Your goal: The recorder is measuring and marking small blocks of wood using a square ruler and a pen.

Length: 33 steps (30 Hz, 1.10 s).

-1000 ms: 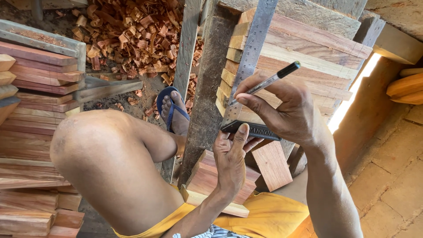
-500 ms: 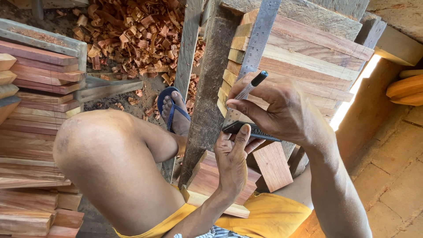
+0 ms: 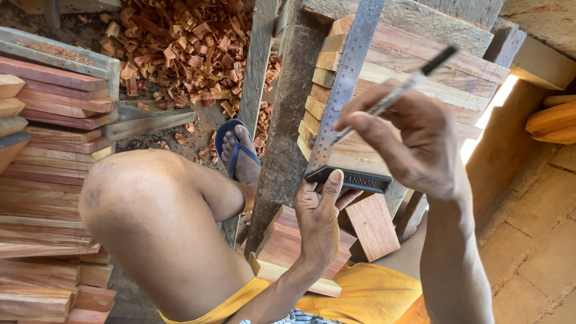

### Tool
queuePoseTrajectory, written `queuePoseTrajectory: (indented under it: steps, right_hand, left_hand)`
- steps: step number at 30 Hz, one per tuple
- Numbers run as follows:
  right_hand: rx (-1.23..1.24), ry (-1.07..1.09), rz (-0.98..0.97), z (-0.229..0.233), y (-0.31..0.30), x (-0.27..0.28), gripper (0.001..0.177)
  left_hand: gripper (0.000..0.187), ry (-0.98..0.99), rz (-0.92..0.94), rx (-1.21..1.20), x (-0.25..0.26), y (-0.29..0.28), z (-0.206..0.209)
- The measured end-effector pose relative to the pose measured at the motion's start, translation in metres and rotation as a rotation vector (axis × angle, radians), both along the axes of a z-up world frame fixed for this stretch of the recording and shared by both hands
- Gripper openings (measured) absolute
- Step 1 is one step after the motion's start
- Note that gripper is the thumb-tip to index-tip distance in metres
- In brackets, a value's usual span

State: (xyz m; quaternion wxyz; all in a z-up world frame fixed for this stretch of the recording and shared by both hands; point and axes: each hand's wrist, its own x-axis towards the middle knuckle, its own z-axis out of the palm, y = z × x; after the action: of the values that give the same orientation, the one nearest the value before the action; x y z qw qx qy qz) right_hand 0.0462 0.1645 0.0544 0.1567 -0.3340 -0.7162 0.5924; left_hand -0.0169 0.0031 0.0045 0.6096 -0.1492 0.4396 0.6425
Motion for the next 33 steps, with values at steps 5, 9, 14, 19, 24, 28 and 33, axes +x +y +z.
queuePoseTrajectory:
  steps: [5,9,14,19,24,28,33]
  right_hand:
    - [0.172,-0.038,-0.345,0.006,-0.031,0.031,0.018]
    - [0.176,-0.615,-0.541,0.032,-0.095,0.067,0.024]
    - [0.022,0.029,-0.824,0.049,-0.173,0.1,0.019]
    - [-0.01,-0.181,-0.897,0.038,-0.221,0.16,0.016]
    - [0.146,-0.803,-0.575,0.073,-0.226,0.162,0.034]
    - [0.143,-0.945,-0.489,0.058,-0.258,0.2,0.039]
    - [0.089,-0.888,-0.578,0.043,-0.302,0.231,0.041]
  left_hand:
    - [0.019,0.251,-0.223,-0.047,0.004,-0.014,-0.005]
    - [0.01,0.26,-0.251,0.186,0.018,-0.031,0.026]
    - [0.028,0.936,-0.707,0.718,0.016,-0.028,0.059]
    - [0.018,1.156,-0.969,0.773,-0.013,-0.04,0.047]
    - [0.026,1.119,-0.677,0.239,-0.072,-0.029,0.014]
    - [0.049,1.586,-0.532,0.145,-0.085,-0.015,-0.012]
    - [0.083,1.965,-0.563,0.337,-0.067,-0.007,-0.021]
